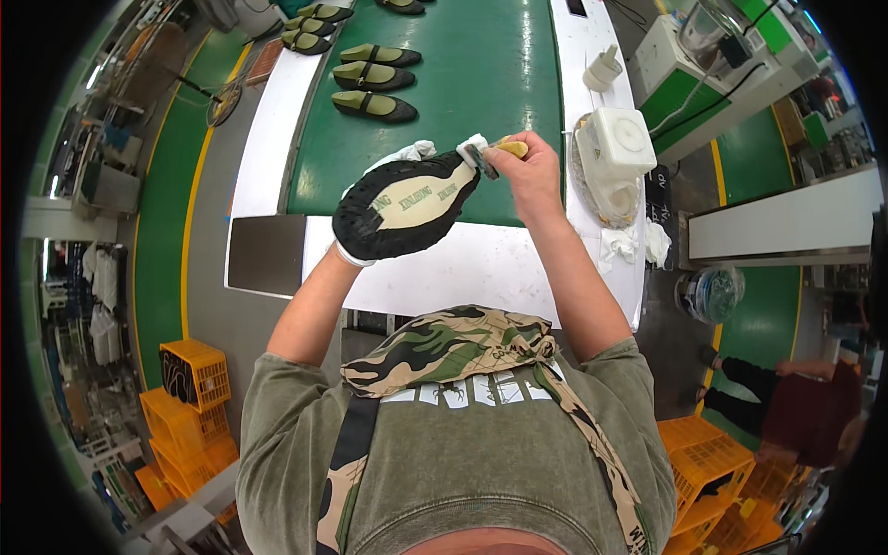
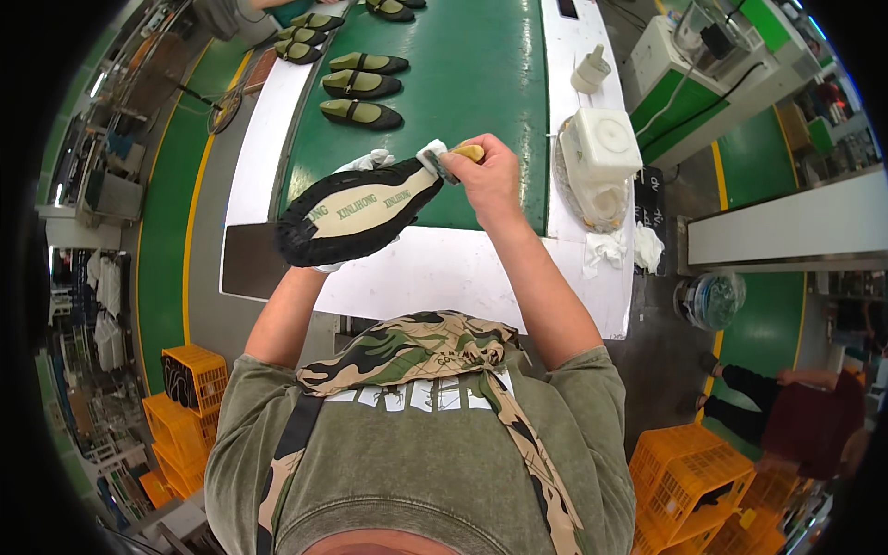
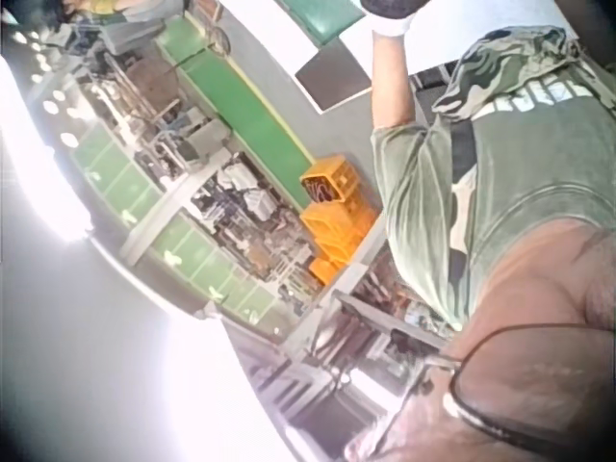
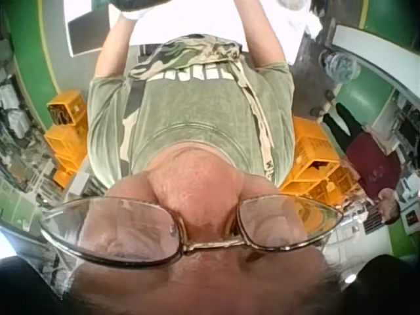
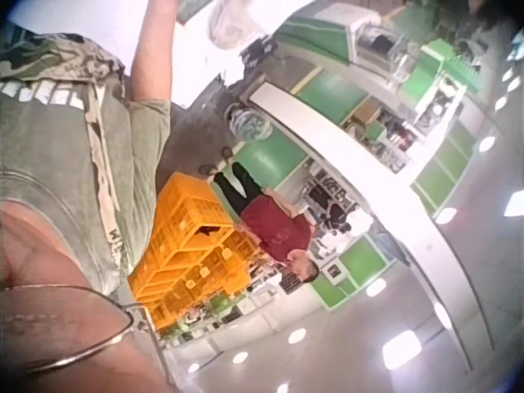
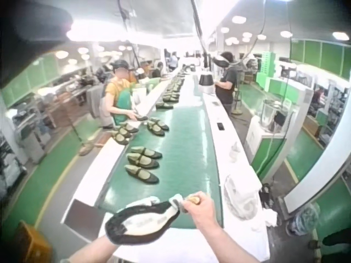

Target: Apply adhesive or primer to the soles of shoes using a brush on a production line.

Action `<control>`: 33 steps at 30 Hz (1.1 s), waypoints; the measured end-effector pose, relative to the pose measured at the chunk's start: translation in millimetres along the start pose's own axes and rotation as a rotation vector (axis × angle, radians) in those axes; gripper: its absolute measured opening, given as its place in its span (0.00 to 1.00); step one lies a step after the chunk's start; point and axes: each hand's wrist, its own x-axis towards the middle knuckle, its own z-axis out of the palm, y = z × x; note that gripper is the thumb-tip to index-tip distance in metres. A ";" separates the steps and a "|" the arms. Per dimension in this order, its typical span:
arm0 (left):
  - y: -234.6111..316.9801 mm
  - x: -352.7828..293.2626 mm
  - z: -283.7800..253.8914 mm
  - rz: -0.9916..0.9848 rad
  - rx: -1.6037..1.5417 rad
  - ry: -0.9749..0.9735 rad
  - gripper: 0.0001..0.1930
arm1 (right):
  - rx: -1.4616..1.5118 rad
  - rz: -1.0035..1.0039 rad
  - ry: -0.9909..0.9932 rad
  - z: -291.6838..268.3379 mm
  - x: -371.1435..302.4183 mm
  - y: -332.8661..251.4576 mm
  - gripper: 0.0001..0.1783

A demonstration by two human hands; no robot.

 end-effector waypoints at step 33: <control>15.4 -55.8 27.7 -0.319 -0.260 0.095 0.40 | 0.299 -0.129 -0.485 56.8 10.6 -48.5 0.10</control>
